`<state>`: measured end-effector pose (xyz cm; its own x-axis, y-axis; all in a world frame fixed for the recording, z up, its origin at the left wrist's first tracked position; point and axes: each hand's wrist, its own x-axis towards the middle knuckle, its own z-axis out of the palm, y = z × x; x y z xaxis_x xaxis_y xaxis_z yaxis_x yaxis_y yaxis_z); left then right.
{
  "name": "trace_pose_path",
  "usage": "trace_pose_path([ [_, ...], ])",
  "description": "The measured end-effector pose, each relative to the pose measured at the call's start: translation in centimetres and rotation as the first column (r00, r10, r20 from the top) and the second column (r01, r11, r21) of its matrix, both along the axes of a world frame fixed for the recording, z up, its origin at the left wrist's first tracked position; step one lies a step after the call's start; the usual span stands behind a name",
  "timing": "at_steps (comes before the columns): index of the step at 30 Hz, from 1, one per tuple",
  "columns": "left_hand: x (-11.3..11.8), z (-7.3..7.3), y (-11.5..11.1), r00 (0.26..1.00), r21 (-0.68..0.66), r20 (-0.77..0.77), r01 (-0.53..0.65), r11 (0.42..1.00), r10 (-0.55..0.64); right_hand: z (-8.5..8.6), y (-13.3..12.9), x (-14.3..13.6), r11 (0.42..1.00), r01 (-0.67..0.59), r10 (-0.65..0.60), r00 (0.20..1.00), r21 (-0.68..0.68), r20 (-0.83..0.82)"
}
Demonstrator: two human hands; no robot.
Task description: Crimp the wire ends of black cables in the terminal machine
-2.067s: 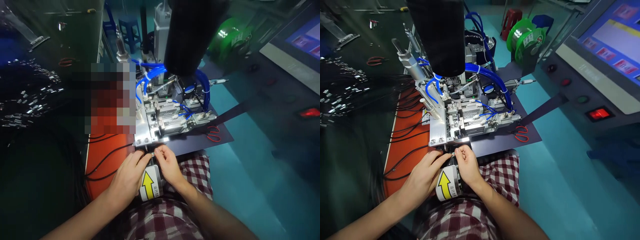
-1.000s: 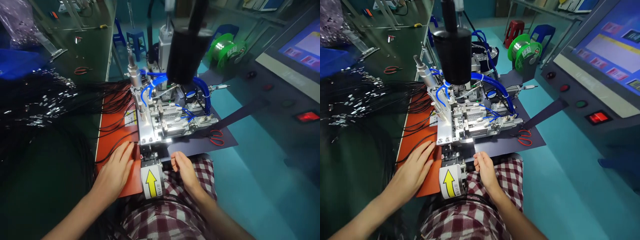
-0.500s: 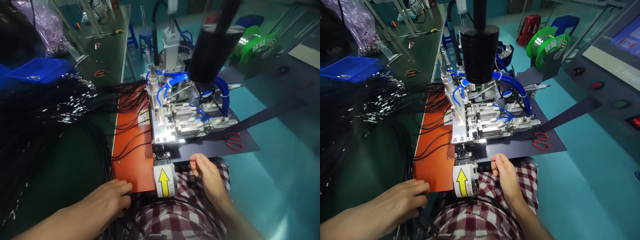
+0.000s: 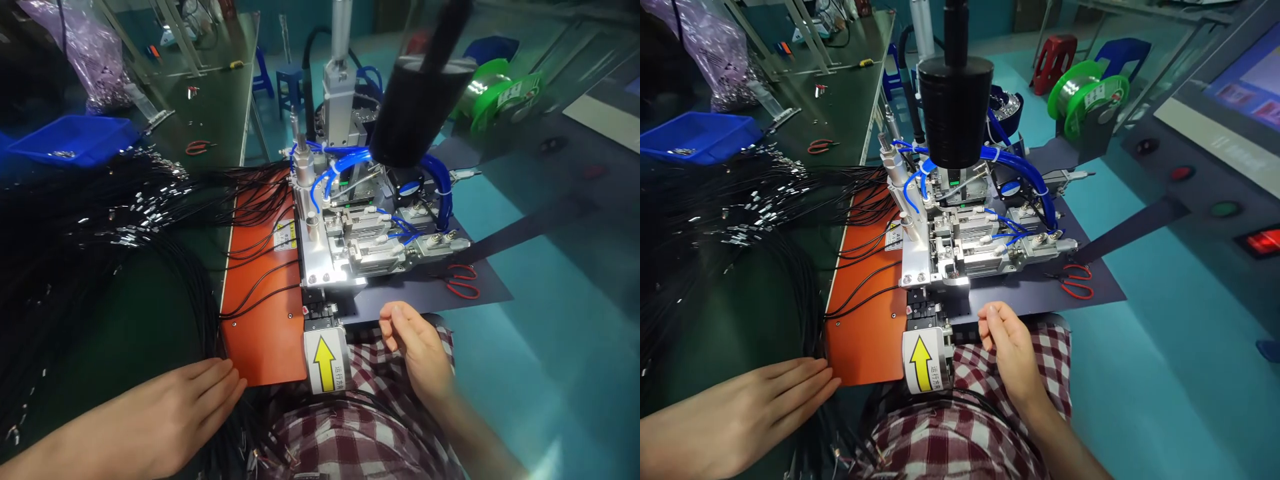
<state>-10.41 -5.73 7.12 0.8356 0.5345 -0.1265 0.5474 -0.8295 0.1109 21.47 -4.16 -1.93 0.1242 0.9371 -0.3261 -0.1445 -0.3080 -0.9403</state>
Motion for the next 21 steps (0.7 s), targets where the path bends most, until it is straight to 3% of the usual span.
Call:
trace_pose_path([
  [1, -0.3, 0.6, 0.8, 0.981, 0.027, -0.038, 0.193, 0.981, -0.192, 0.1, 0.0, 0.0, 1.0, -0.001, 0.001, 1.0, 0.012, 0.003],
  [3, -0.8, 1.5, 2.5, 0.922, 0.087, -0.104, 0.382, 0.92, -0.373, 0.2, 0.1, 0.0, 0.999, -0.005, 0.005, 1.0, 0.034, 0.004],
  [5, -0.9, 1.8, 3.7, 0.917, 0.086, -0.107, 0.392, 0.916, -0.383, 0.3, 0.2, 0.0, 0.999, -0.011, 0.012, 1.0, 0.044, -0.003],
  [7, -0.4, 1.7, 4.2, 0.955, -0.006, -0.023, 0.294, 0.956, -0.294, 0.5, 0.2, -0.1, 0.998, -0.019, 0.02, 1.0, 0.051, -0.016],
  [9, 0.6, 1.4, 4.1, 0.987, -0.147, 0.13, 0.115, 0.982, -0.096, 0.8, 0.2, -0.4, 0.998, -0.028, 0.03, 0.999, 0.058, -0.023],
  [11, 2.2, 0.8, 3.6, 0.95, -0.3, 0.277, -0.056, 0.952, 0.143, 1.2, 0.2, -0.7, 0.997, -0.047, 0.047, 0.999, 0.068, -0.011],
  [13, 4.2, -0.1, 3.1, 0.889, -0.424, 0.335, -0.153, 0.892, 0.312, 1.7, 0.1, -1.1, 0.992, -0.088, 0.089, 0.996, 0.086, -0.009],
  [17, 6.7, -2.2, 2.7, 0.815, -0.517, 0.318, -0.279, 0.809, 0.484, 2.3, 0.0, -1.6, 0.965, -0.208, 0.224, 0.97, 0.158, -0.094],
  [21, 6.2, -3.6, 2.9, 0.814, -0.407, 0.283, -0.377, 0.832, 0.507, 2.1, 0.2, -2.2, 0.96, -0.246, 0.257, 0.964, 0.133, -0.069],
])
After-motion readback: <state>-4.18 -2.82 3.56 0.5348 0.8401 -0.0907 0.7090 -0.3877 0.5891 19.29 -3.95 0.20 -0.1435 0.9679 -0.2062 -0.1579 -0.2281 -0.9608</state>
